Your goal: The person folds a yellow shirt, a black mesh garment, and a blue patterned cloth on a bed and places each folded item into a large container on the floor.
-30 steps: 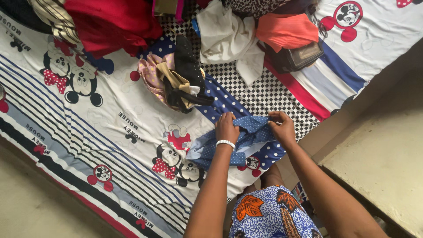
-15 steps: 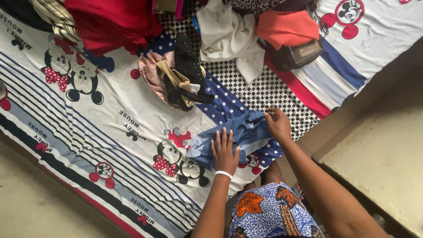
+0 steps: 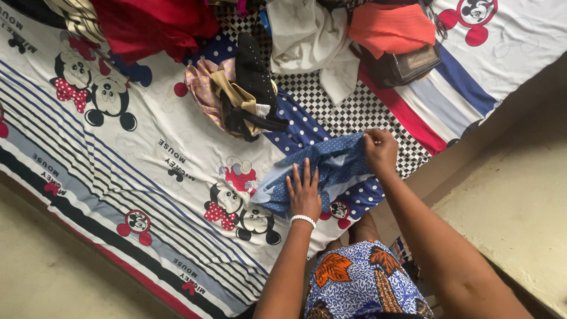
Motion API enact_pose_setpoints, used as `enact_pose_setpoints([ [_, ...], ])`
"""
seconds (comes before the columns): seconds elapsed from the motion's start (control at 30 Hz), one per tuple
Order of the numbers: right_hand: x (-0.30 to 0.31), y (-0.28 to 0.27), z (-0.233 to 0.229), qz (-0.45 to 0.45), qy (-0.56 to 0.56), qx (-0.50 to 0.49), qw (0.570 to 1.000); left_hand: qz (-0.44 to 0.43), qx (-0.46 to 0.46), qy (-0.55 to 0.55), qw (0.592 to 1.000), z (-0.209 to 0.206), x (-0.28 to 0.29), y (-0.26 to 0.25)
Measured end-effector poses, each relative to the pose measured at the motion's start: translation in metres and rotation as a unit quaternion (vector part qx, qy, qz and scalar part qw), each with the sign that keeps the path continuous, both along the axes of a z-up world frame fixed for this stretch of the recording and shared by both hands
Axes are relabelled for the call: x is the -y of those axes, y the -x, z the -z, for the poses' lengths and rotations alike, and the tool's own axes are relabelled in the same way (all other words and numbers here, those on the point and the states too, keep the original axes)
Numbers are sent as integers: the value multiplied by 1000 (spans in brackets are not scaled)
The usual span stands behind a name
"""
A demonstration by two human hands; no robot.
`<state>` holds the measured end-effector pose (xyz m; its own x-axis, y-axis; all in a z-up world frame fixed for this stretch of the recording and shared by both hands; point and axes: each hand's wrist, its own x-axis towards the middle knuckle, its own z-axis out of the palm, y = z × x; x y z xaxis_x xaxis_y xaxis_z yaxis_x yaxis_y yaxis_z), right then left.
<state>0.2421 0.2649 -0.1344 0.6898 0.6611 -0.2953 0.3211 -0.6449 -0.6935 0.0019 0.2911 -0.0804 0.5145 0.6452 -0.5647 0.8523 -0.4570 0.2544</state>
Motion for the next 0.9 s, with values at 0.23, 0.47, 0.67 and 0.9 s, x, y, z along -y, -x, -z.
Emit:
enact_pose_setpoints([
  [0.23,18,-45,16,124,5,-60,990,39,3,-74,996,14,-10,-28],
  [0.47,13,-28,-7,9,-32,-3,999,8,95,-23,995,-2,-2,-12],
  [0.67,13,-16,-15,-22,-33,60,997,-97,107,-130,981,-5,31,42],
  [0.9,75,10,-16,-11,56,152,987,213,48,-127,968,15,61,65],
])
